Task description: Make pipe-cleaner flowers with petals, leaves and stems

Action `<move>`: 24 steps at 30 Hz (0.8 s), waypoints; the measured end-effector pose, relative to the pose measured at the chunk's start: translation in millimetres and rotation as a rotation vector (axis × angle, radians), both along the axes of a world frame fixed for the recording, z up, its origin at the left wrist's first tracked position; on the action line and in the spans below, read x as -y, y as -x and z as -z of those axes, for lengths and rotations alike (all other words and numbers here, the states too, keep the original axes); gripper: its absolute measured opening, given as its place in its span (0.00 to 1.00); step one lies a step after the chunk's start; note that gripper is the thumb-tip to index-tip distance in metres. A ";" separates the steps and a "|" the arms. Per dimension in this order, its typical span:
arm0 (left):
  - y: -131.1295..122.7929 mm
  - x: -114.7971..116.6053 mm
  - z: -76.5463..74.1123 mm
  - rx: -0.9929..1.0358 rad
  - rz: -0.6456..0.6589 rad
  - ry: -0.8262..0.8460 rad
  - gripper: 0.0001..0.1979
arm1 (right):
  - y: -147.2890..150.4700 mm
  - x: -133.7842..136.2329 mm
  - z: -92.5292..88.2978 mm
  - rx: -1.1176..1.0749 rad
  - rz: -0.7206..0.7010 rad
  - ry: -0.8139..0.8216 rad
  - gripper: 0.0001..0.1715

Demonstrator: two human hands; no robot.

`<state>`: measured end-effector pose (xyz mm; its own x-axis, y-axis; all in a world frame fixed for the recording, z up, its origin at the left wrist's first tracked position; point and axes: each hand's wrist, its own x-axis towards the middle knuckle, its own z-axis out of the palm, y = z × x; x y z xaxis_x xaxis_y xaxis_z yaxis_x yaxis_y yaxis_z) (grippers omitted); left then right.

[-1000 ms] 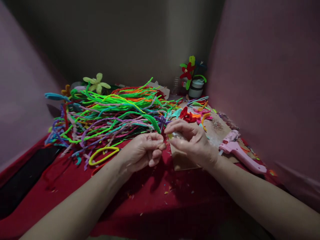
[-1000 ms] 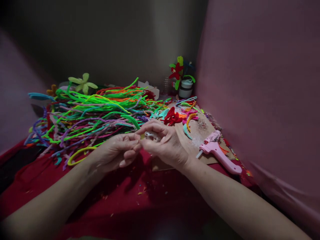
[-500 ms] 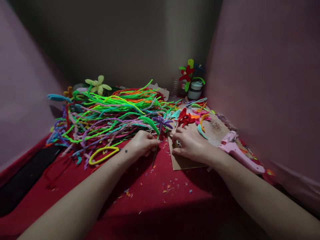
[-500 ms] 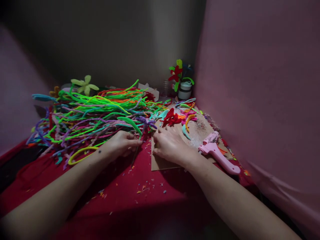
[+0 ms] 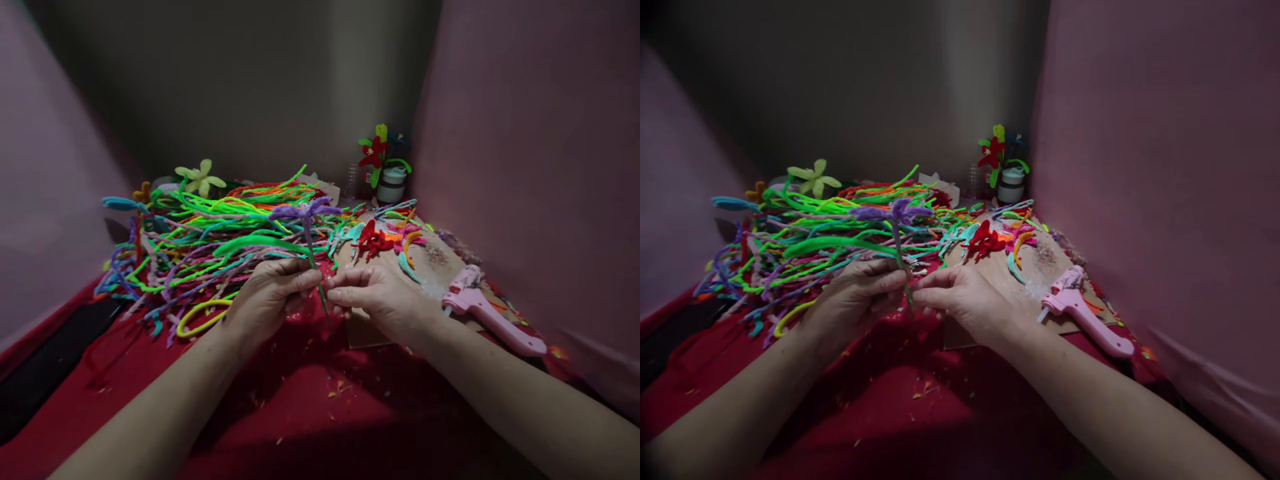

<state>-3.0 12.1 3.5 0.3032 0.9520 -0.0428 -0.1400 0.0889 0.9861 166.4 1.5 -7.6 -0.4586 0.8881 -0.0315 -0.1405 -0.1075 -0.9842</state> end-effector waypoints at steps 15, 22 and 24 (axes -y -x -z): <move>0.5 -0.1 8.2 -0.005 -0.014 -0.003 0.07 | 6.1 -4.9 9.1 -0.158 -0.114 0.189 0.07; 3.7 5.5 5.2 -0.056 0.020 -0.030 0.10 | 3.2 -7.4 15.7 -0.216 -0.234 0.191 0.06; 3.4 6.4 5.2 -0.044 0.031 -0.048 0.10 | 4.6 -6.9 15.2 -0.181 -0.198 0.102 0.07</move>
